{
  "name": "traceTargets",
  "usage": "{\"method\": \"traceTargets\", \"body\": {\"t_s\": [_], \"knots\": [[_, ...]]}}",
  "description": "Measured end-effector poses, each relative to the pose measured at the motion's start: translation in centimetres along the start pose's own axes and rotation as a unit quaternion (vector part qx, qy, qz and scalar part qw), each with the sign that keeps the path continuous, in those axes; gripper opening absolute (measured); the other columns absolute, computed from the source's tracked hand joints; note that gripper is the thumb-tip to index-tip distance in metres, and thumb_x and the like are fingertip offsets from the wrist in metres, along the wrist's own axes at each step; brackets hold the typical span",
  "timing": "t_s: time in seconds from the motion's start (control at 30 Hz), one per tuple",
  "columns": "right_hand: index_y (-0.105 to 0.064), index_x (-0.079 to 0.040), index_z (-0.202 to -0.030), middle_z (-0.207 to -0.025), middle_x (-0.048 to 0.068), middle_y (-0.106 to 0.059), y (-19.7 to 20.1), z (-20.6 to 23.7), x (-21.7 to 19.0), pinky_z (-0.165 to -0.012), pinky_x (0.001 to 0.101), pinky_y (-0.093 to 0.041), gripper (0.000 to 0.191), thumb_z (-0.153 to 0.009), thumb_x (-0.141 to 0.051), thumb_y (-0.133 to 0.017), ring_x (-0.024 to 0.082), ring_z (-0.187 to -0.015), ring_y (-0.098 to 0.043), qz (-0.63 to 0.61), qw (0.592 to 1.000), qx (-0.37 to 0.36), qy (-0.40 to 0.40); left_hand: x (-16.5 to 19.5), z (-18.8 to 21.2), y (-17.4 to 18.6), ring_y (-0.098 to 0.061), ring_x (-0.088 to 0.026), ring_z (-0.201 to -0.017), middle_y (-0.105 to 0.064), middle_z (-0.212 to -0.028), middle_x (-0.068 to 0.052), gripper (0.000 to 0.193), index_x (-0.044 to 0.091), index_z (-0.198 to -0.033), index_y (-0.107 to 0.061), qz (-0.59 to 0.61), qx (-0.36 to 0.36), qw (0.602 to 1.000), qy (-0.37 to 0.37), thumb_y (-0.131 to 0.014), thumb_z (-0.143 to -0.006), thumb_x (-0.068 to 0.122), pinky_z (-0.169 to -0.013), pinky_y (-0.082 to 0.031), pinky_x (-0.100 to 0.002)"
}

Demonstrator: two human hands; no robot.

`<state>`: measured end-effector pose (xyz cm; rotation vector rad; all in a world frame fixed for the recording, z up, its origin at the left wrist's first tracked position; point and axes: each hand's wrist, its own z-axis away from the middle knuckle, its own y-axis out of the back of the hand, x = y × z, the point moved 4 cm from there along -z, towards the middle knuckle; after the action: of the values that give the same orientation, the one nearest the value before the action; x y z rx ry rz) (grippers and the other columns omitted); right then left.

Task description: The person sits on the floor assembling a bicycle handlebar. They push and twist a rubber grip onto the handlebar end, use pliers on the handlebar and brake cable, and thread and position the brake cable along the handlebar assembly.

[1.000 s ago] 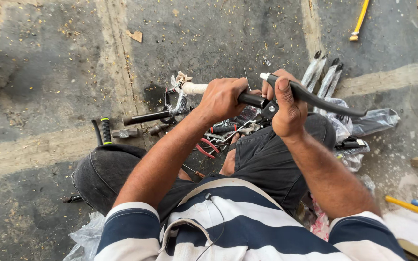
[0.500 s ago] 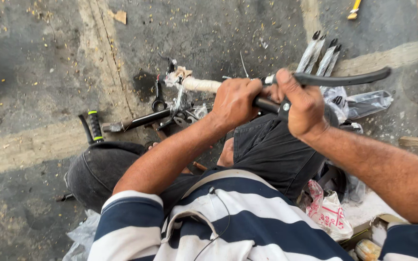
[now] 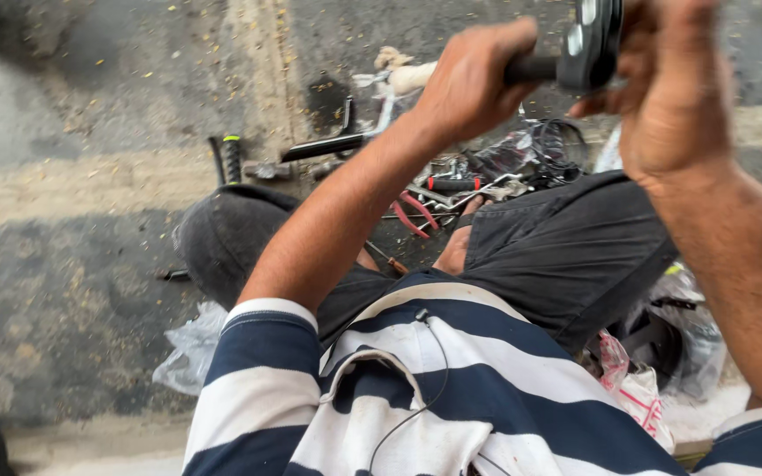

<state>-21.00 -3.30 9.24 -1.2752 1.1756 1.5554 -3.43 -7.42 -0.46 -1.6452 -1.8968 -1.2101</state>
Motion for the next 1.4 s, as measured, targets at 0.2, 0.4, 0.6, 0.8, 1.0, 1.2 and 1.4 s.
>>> {"method": "traceTargets", "body": {"t_s": [0.2, 0.4, 0.6, 0.8, 1.0, 1.2, 1.4], "knots": [[-0.06, -0.01, -0.114, -0.096, 0.004, -0.065, -1.8, -1.6, 9.4, -0.066, 0.0311, -0.055, 0.076, -0.101, -0.08, -0.033, 0.014, -0.079, -0.064, -0.023, 0.995, 0.098, 0.005, -4.1, -0.1, 0.8, -0.071, -0.028, -0.066, -0.07, -0.074, -0.009, 0.017, 0.01, -0.097, -0.07, 0.067, 0.013, 0.994, 0.089, -0.081, -0.09, 0.021, -0.061, -0.053, -0.04], [-0.071, -0.009, -0.1, -0.1, 0.015, -0.073, -12.8, -1.7, 24.8, -0.083, 0.0483, -0.054, 0.028, -0.084, -0.031, -0.076, 0.035, -0.094, -0.068, 0.407, 0.91, -0.036, -0.074, -6.7, 0.2, 1.6, -0.068, -0.028, -0.065, -0.07, -0.075, -0.01, 0.016, 0.008, -0.098, -0.069, 0.052, 0.005, 0.994, 0.099, -0.08, -0.094, 0.019, -0.059, -0.052, -0.038], [-0.057, 0.002, -0.123, -0.107, 0.021, -0.071, -19.7, -0.2, 23.2, -0.073, 0.0497, -0.057, 0.045, -0.093, -0.031, -0.056, 0.036, -0.096, -0.071, 0.54, 0.822, -0.161, 0.082, -4.2, -3.4, 4.1, -0.063, -0.034, -0.086, -0.067, -0.095, -0.017, 0.03, 0.008, -0.111, -0.066, 0.154, 0.019, 0.988, -0.002, -0.068, -0.081, 0.003, -0.08, -0.056, -0.034], [-0.07, -0.011, -0.102, -0.101, 0.017, -0.072, -18.7, -2.0, 21.4, -0.085, 0.0493, -0.055, 0.032, -0.076, -0.029, -0.074, 0.035, -0.099, -0.069, 0.435, 0.823, -0.31, -0.193, -5.4, -4.8, 4.7, -0.042, -0.008, -0.075, -0.05, -0.076, -0.003, 0.018, 0.003, -0.101, -0.062, 0.153, -0.026, 0.978, 0.138, -0.072, -0.087, 0.008, -0.068, -0.047, -0.028], [-0.072, -0.004, -0.095, -0.091, 0.019, -0.073, -17.6, -1.0, 21.5, -0.073, 0.0365, -0.057, 0.043, -0.102, -0.044, -0.059, 0.027, -0.086, -0.073, 0.234, 0.853, -0.251, -0.393, -8.6, -5.5, 4.6, -0.039, -0.005, -0.069, -0.043, -0.072, 0.009, 0.032, 0.008, -0.084, -0.053, 0.208, -0.031, 0.948, 0.237, -0.072, -0.1, 0.028, -0.059, -0.036, -0.027], [-0.064, -0.008, -0.12, -0.127, 0.009, -0.063, -10.8, 1.5, 18.2, -0.097, 0.0405, -0.05, 0.035, -0.089, -0.023, -0.073, 0.022, -0.117, -0.059, -0.322, 0.914, -0.026, -0.246, -8.5, -6.3, 5.4, -0.037, -0.007, -0.074, -0.038, -0.08, 0.008, 0.034, 0.01, -0.089, -0.05, 0.236, -0.035, 0.947, 0.216, -0.074, -0.098, 0.032, -0.064, -0.035, -0.028], [-0.055, -0.006, -0.116, -0.129, 0.009, -0.063, -2.7, 2.1, 6.3, -0.085, 0.0387, -0.059, 0.026, -0.098, -0.021, -0.067, 0.02, -0.105, -0.066, -0.062, 0.997, -0.032, -0.047, -6.5, -5.9, 4.3, -0.045, -0.007, -0.079, -0.047, -0.083, 0.007, 0.029, 0.008, -0.098, -0.054, 0.282, -0.053, 0.938, 0.196, -0.073, -0.096, 0.03, -0.07, -0.043, -0.027]]}}
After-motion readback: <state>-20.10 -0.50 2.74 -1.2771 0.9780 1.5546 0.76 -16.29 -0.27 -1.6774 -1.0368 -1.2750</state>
